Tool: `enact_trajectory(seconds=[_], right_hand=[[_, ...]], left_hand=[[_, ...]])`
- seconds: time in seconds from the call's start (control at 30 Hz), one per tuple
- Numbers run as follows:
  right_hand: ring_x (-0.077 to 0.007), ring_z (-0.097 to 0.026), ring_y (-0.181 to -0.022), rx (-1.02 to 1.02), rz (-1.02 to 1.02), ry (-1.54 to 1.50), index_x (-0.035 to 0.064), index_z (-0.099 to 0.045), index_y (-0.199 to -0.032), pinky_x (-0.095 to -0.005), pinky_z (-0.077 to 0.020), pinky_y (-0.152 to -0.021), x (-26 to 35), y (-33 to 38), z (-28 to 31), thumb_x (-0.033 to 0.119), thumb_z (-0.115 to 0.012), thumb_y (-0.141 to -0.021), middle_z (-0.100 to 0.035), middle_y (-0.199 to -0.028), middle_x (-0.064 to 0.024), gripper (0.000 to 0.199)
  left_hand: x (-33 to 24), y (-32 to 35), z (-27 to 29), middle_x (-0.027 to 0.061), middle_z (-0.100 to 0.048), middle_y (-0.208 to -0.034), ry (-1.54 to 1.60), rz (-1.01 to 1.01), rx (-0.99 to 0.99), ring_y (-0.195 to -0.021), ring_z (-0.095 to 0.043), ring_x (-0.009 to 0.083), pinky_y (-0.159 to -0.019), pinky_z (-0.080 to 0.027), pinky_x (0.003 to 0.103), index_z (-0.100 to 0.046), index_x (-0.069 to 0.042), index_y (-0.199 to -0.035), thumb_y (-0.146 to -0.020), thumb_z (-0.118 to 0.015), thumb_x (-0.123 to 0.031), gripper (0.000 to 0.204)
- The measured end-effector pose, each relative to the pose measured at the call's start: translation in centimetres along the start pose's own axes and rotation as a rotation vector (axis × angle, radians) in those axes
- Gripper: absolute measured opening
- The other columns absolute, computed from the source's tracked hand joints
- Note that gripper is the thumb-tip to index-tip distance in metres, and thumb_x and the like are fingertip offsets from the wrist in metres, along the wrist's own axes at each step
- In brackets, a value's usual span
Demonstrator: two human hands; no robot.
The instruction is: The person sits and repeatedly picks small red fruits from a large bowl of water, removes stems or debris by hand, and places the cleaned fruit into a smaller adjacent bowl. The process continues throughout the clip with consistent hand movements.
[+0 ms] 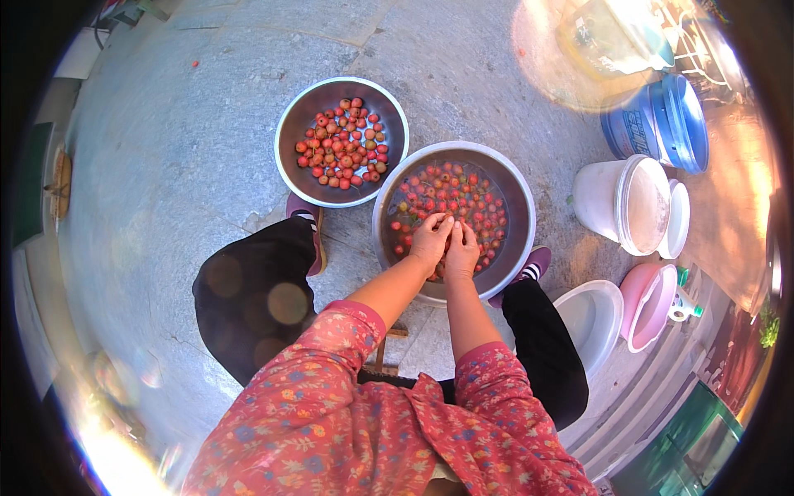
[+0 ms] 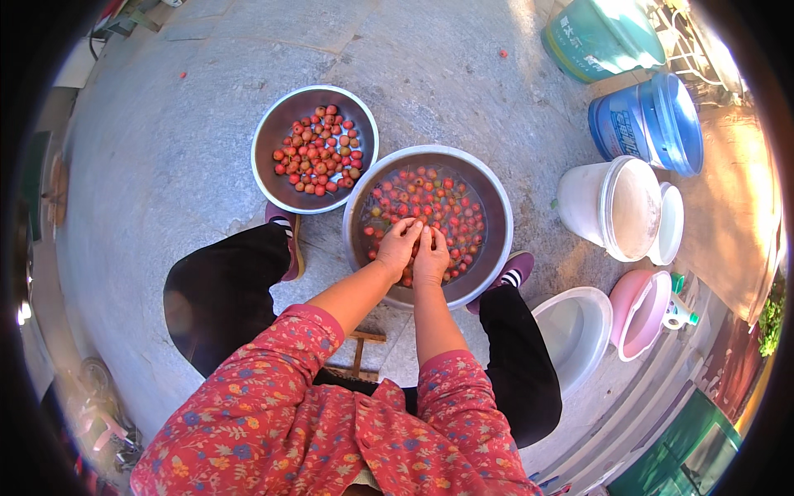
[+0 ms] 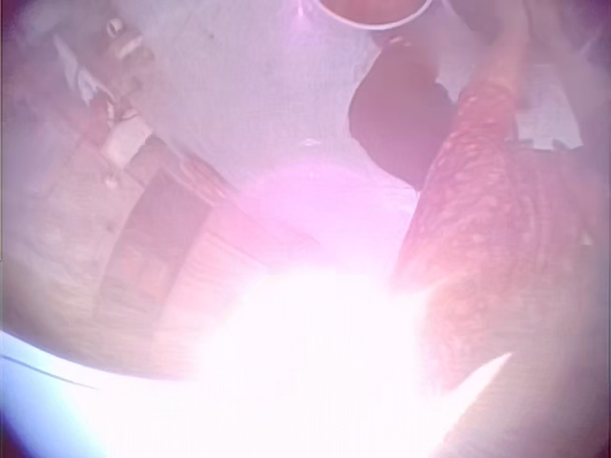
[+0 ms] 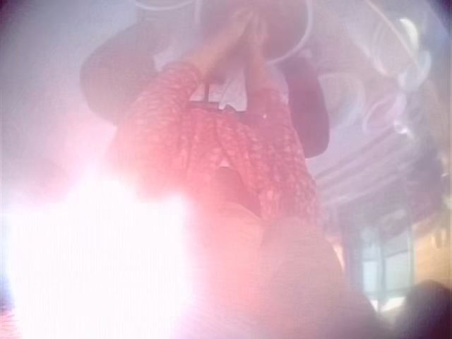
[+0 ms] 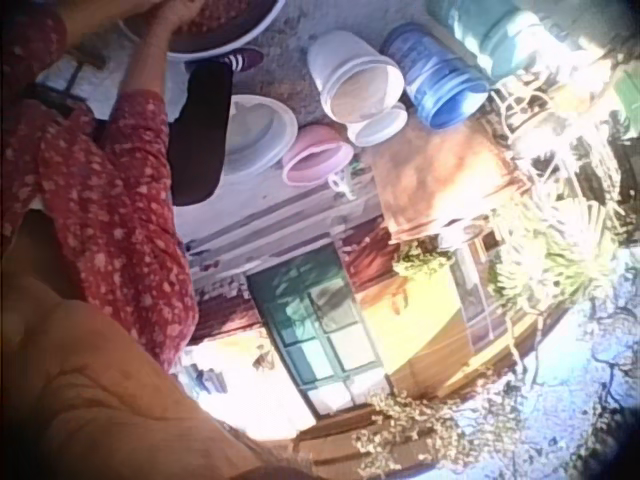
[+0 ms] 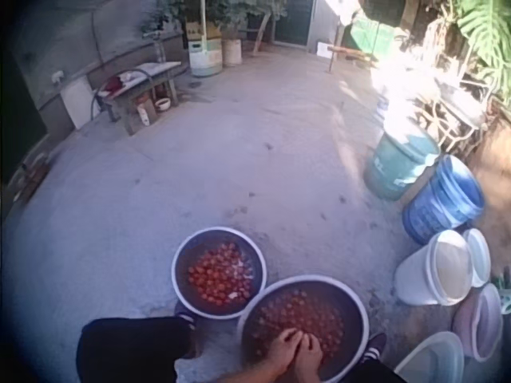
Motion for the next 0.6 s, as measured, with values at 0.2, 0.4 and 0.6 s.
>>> enact_trajectory(seconds=[0.2, 0.4, 0.6], right_hand=[[-0.0153, -0.062, -0.085, 0.077, 0.196, 0.081, 0.0031, -0.066, -0.112, -0.0304, -0.0517, -0.078, 4.5, -0.3, -4.7, 0.026, -0.065, -0.094, -0.068, -0.096, -0.0087, 0.029], [-0.016, -0.063, -0.097, 0.478, -0.023, -0.239, 0.007, -0.055, -0.132, -0.031, -0.0532, -0.084, 10.8, 0.6, -13.4, 0.025, -0.058, -0.099, -0.064, -0.113, -0.0061, 0.038], [-0.0275, -0.061, -0.114, 0.539, -0.006, -0.215, 0.0071, -0.044, -0.142, -0.0398, -0.0566, -0.086, 11.9, 1.7, -13.2, 0.026, -0.054, -0.101, -0.055, -0.13, -0.0169, 0.046]], left_hand=[[-4.7, -1.5, 2.5, 0.0038, -0.066, -0.097, 0.095, -0.193, -0.105, -0.085, -0.06, 0.0125, -0.077, -0.049, 0.026, -0.065, -0.005, -0.112, -0.095, -0.064, -0.028, 0.028], [-14.4, -2.5, 8.5, 0.0054, -0.064, -0.105, 0.162, -0.305, -0.207, -0.092, -0.061, 0.0144, -0.076, -0.052, 0.032, -0.06, -0.009, -0.124, -0.098, -0.056, -0.03, 0.034], [-16.1, -2.0, 12.0, 0.0129, -0.039, -0.147, 0.275, -0.328, -0.412, -0.119, -0.054, 0.028, -0.09, -0.05, 0.044, -0.034, -0.021, -0.15, -0.1, -0.043, -0.035, 0.052]])
Point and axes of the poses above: each hand's wrist, its own y-axis away from the middle knuckle, its own z-axis out of the back of the hand, x = y × z, the point moved 2 cm from there along -y, towards the middle knuckle
